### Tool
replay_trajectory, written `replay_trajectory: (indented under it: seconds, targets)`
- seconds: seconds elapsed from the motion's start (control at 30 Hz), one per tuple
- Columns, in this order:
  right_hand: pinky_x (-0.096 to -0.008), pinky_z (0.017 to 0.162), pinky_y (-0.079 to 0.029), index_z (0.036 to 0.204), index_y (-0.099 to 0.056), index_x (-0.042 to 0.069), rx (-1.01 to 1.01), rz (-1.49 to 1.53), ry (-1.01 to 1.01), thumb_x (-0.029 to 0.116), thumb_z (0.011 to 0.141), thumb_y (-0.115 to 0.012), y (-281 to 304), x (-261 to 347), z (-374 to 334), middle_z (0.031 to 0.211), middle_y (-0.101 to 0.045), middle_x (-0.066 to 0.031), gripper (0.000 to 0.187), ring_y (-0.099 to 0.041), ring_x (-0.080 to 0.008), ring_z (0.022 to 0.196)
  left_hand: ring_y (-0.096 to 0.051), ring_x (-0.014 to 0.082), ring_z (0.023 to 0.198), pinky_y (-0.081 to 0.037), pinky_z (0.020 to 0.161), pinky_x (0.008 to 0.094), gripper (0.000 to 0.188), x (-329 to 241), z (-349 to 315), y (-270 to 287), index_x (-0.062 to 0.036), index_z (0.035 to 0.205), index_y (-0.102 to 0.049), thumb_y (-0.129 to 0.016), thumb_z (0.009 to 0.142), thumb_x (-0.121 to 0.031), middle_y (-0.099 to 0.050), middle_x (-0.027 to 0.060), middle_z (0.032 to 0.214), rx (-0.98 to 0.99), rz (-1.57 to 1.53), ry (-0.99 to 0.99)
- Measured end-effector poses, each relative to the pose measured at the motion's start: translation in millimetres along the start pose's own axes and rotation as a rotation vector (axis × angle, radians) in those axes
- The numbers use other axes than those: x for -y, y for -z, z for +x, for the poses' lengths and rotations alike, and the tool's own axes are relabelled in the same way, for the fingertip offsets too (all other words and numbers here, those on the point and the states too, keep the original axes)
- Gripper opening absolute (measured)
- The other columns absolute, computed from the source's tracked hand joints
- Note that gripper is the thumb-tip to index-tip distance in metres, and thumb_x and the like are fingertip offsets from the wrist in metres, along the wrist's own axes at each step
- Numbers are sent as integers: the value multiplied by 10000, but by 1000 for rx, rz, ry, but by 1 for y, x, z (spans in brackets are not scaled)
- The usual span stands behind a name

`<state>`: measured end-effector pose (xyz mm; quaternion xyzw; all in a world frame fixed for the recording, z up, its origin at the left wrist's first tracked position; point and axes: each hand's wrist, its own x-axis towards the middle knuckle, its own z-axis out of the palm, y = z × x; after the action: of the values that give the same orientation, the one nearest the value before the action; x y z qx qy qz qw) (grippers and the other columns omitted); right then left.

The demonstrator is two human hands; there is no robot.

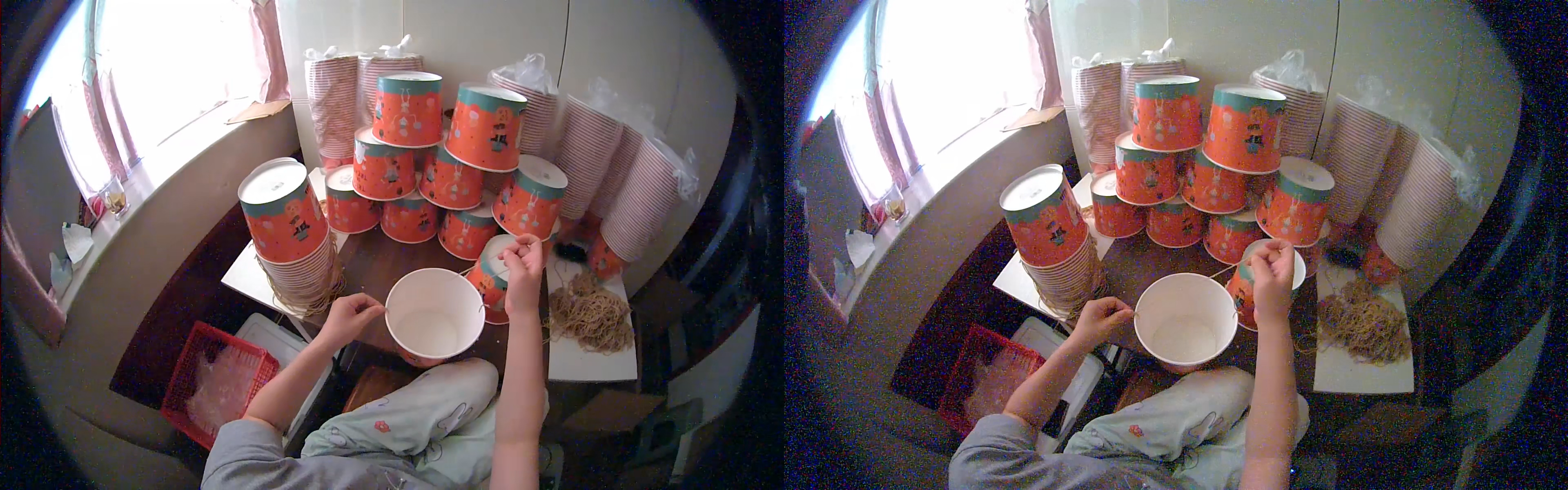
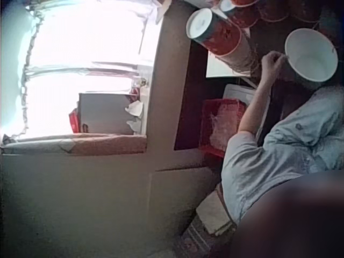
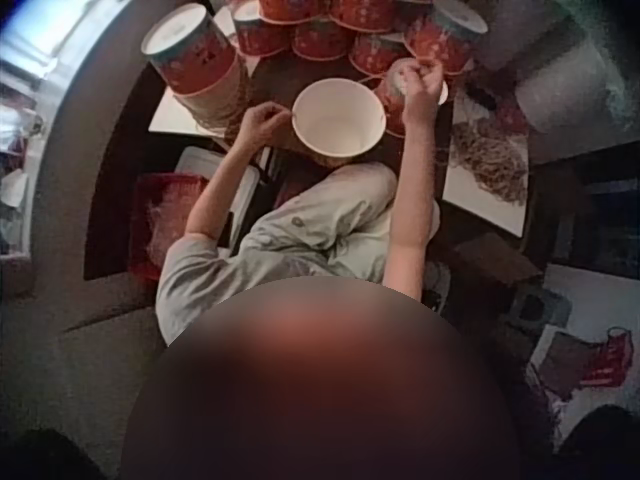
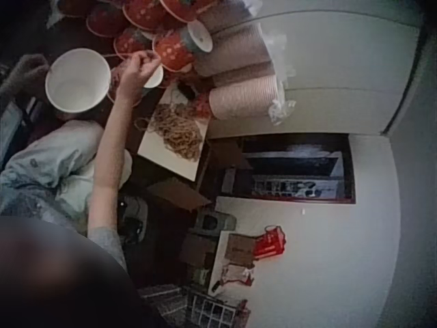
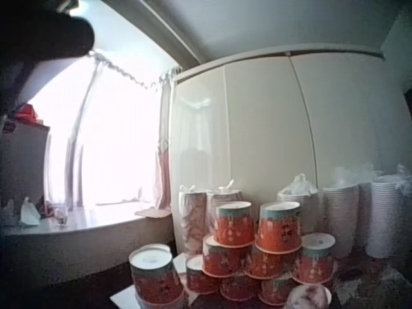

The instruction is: Attaching strings to paper buckets for packaging.

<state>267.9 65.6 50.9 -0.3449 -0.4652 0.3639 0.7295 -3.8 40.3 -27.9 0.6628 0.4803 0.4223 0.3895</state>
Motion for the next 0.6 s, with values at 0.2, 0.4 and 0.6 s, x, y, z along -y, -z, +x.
replay_trajectory:
  seconds: [0.2, 0.4, 0.6]
  targets:
    - [-246, 719, -422, 980, -376, 46, -26, -12, -5, -22, 760, -462, 7, -8, 2, 766, -482, -29, 246, -484, -107, 710, -505, 61, 638, -415, 583, 214, 164, 5, -2, -4, 8, 820, -614, -597, 778, -149, -598, 27, 683, -11, -54, 20]
    - [-226, 660, -412, 952, -396, 46, -13, -19, -8, -12, 758, -455, 7, -5, 2, 764, -471, -23, 211, -476, -96, 685, -507, 64, 658, -412, 595, 208, 179, 6, -4, -5, 17, 825, -607, -580, 794, -157, -596, 11, 712, -2, -129, 19]
    - [-199, 575, -373, 907, -424, 56, 63, 29, -68, -6, 746, -457, 9, 2, 2, 737, -459, -7, 176, -447, -82, 622, -503, 69, 689, -416, 614, 222, 265, 5, 7, 1, 0, 818, -591, -522, 842, -254, -581, 7, 733, 12, -221, 78]
